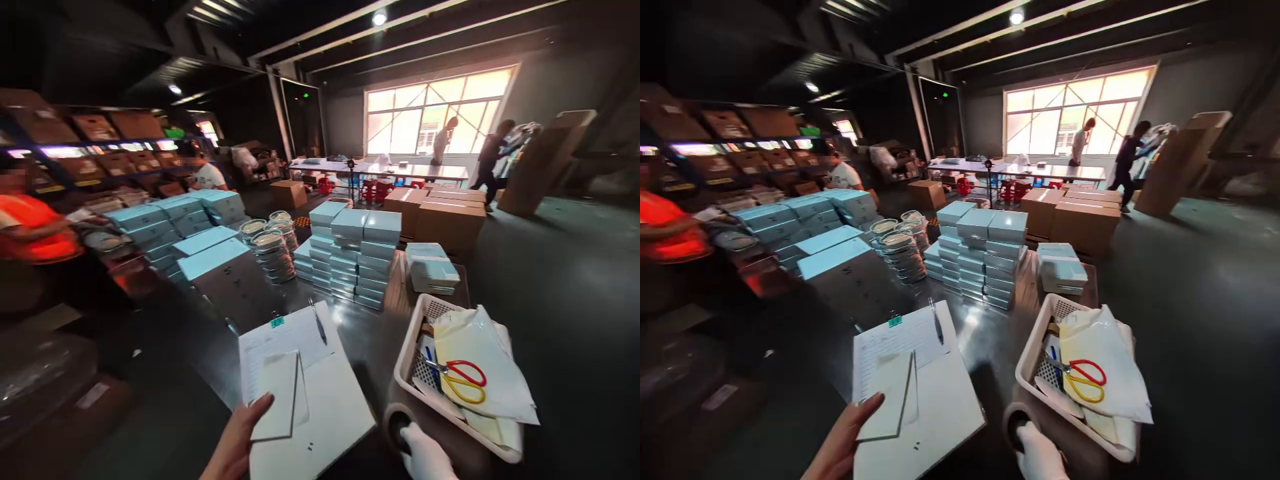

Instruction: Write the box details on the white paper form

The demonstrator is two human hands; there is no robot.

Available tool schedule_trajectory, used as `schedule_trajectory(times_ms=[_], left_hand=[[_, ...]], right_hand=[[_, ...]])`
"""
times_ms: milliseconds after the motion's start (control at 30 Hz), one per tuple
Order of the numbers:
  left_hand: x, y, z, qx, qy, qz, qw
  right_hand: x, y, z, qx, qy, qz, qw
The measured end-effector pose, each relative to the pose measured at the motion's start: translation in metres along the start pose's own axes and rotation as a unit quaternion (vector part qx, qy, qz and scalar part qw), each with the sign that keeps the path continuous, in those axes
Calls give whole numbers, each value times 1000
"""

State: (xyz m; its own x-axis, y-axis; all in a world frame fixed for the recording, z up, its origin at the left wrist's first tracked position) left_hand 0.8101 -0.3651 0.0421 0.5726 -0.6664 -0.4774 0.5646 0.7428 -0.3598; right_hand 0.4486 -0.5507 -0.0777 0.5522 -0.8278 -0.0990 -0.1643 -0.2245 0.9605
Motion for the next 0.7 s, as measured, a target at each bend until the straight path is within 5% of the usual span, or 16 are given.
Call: schedule_trajectory(times_ms=[67, 133, 233, 333, 400, 533, 700], left_hand=[[1, -28, 0, -20, -17, -48, 998], [-1, -51, 0, -23, -36, -85, 995], [-9, -76, -3, -31, -47, -123, 991], [-20, -95, -11, -43, -10, -164, 985], [-30, -106, -13, -47, 14, -192, 980], [-42, -112, -1, -41, -12, -195, 980], [-51, -108, 9, -12, -53, -203, 978]], right_hand=[[-6, 66, -5, 53, 36, 161, 985], [-30, 151, -35, 97, 114, 380, 913], [-39, 217, -119, 136, 282, 374, 873], [-29, 236, -197, 94, 358, 316, 874], [-8, 230, -224, 67, 325, 267, 905], [30, 214, -237, 62, 229, 164, 957], [12, 236, -240, 71, 297, 287, 908]])
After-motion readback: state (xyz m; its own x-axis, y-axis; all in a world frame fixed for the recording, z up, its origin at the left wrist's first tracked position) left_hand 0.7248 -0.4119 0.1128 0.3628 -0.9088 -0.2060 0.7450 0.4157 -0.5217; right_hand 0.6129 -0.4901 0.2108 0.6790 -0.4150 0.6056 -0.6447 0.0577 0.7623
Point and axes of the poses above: each hand's wrist, its own x-axis towards the middle knuckle, its own y-axis out of the back of the hand, z = x × y, the point moved 10 cm from there along x, towards the middle knuckle, and after that the axes turned 4 degrees about -y, right-handed, at the moved point
